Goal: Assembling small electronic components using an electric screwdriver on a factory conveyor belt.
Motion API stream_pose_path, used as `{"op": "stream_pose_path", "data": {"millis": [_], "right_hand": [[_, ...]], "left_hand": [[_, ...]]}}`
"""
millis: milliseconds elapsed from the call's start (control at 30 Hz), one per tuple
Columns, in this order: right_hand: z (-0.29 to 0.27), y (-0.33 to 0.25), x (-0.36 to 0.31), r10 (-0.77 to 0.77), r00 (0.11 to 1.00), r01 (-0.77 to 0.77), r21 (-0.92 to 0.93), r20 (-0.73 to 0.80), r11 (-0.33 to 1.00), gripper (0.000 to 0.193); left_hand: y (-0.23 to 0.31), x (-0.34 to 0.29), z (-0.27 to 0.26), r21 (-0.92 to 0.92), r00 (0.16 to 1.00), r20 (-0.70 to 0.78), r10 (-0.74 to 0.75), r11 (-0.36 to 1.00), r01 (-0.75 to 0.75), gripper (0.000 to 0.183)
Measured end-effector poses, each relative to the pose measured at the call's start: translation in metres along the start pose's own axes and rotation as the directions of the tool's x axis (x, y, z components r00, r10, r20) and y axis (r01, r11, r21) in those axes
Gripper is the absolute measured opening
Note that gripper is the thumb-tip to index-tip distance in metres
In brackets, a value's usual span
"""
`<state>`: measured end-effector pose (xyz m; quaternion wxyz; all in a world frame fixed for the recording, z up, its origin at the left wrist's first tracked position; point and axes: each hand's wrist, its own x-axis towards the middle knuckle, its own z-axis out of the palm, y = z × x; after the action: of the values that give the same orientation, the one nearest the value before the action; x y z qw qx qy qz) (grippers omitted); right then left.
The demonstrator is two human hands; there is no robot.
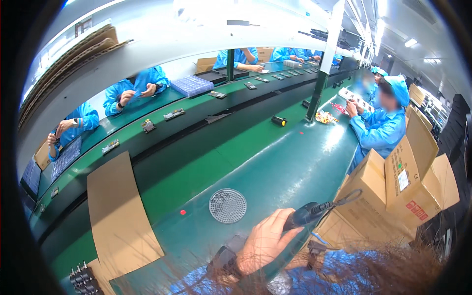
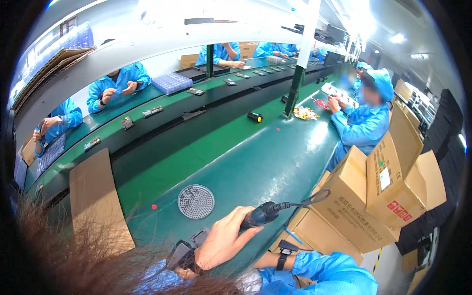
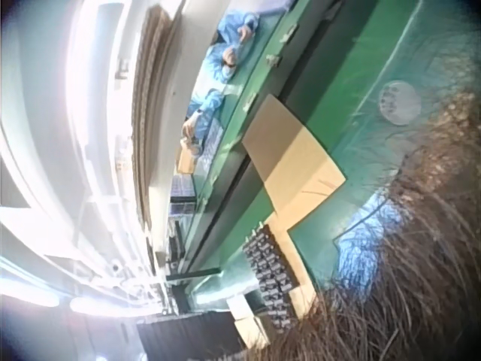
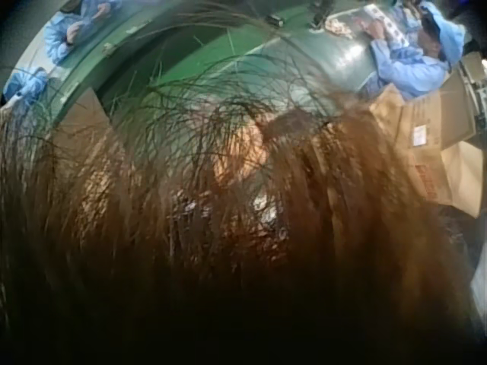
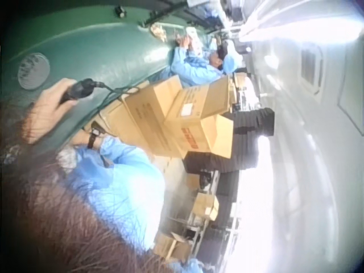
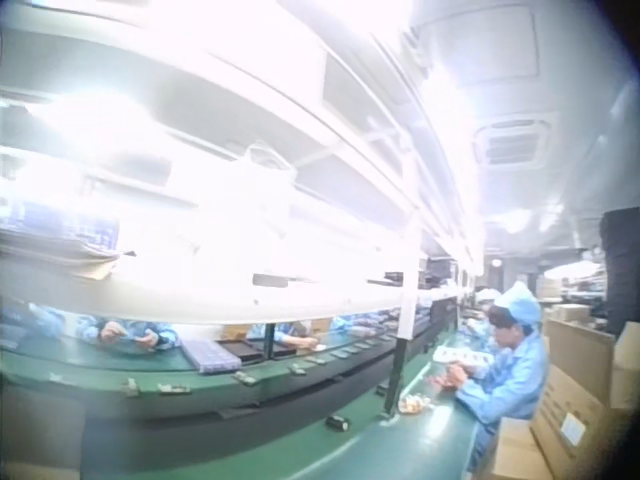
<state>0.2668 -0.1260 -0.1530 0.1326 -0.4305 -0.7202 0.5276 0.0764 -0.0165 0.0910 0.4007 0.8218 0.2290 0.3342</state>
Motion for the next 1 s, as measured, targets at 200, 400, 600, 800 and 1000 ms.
{"op": "stream_pose_path", "data": {"millis": [200,400,600,800,1000], "right_hand": [[0.01,0.024,0.009,0.1,0.995,-0.1,0.005,0.01,0.995,0.037],[0.01,0.03,0.021,0.142,0.99,-0.142,0.014,0.018,0.99,0.038],[0.006,0.03,0.024,0.147,0.989,-0.148,0.015,0.028,0.989,0.038],[0.004,0.034,0.027,0.155,0.988,-0.155,0.019,0.023,0.988,0.039],[0.005,0.033,0.031,0.152,0.988,-0.153,0.029,0.02,0.988,0.04]], "left_hand": [[-0.003,-0.001,-0.002,-0.005,0.998,-0.019,-0.058,0.998,0.058,0.046],[-0.007,0.001,-0.009,-0.04,0.999,0.0,-0.055,0.998,0.055,0.048],[-0.014,0.003,-0.01,-0.071,0.999,-0.028,-0.043,0.997,0.041,0.047],[-0.018,0.003,-0.011,-0.092,0.997,-0.031,-0.069,0.994,0.065,0.048],[-0.016,0.005,-0.014,-0.116,0.995,0.006,-0.097,0.989,0.097,0.048]]}}
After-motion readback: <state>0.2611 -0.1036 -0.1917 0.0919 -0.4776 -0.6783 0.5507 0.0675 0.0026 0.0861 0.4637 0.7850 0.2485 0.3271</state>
